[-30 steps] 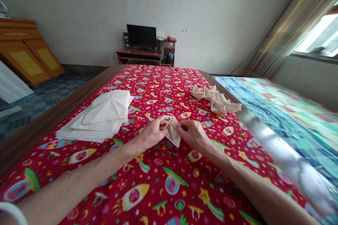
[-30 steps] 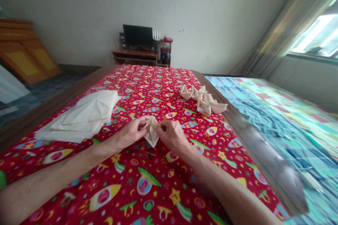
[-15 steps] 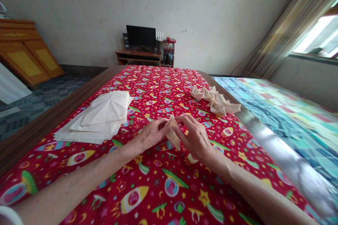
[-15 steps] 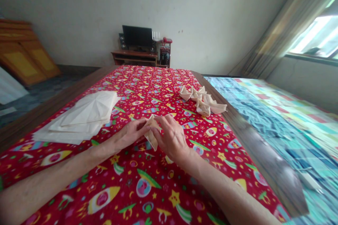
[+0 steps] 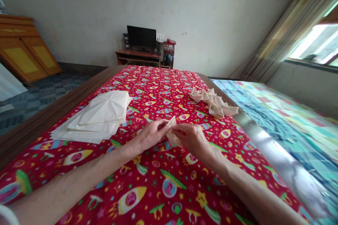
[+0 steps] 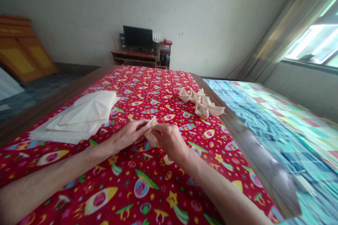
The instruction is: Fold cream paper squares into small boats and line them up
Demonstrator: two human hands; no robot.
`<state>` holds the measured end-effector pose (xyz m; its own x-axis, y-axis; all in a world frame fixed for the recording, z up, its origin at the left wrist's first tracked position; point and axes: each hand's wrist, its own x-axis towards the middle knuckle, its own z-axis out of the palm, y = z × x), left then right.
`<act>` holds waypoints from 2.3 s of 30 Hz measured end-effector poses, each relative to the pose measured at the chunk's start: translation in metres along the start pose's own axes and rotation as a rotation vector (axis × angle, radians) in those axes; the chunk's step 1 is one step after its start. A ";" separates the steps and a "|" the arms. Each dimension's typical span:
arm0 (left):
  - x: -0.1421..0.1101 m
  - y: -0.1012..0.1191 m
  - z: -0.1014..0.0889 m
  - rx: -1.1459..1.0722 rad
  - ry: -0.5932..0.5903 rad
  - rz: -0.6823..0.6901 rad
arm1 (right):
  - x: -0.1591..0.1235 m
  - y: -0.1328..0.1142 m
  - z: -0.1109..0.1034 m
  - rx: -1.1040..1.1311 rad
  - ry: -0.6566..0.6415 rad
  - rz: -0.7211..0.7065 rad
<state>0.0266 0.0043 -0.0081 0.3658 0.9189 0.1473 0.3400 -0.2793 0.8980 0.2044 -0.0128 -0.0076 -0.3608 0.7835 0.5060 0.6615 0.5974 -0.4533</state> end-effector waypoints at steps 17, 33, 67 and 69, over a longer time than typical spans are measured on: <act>0.002 -0.017 0.011 -0.068 0.035 -0.019 | 0.045 0.114 -0.136 -0.520 0.108 0.265; -0.001 -0.006 0.006 0.108 0.023 -0.034 | 0.041 0.154 -0.130 -0.814 -0.110 0.292; -0.003 -0.012 0.006 0.163 0.009 -0.015 | 0.018 0.141 -0.098 -0.845 0.083 0.321; -0.004 -0.012 0.005 0.162 0.008 -0.003 | 0.012 0.146 -0.093 -0.839 0.172 0.304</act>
<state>0.0251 0.0027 -0.0212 0.3579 0.9218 0.1488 0.4762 -0.3173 0.8201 0.3577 0.0677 0.0006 -0.0335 0.8105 0.5848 0.9979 -0.0048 0.0639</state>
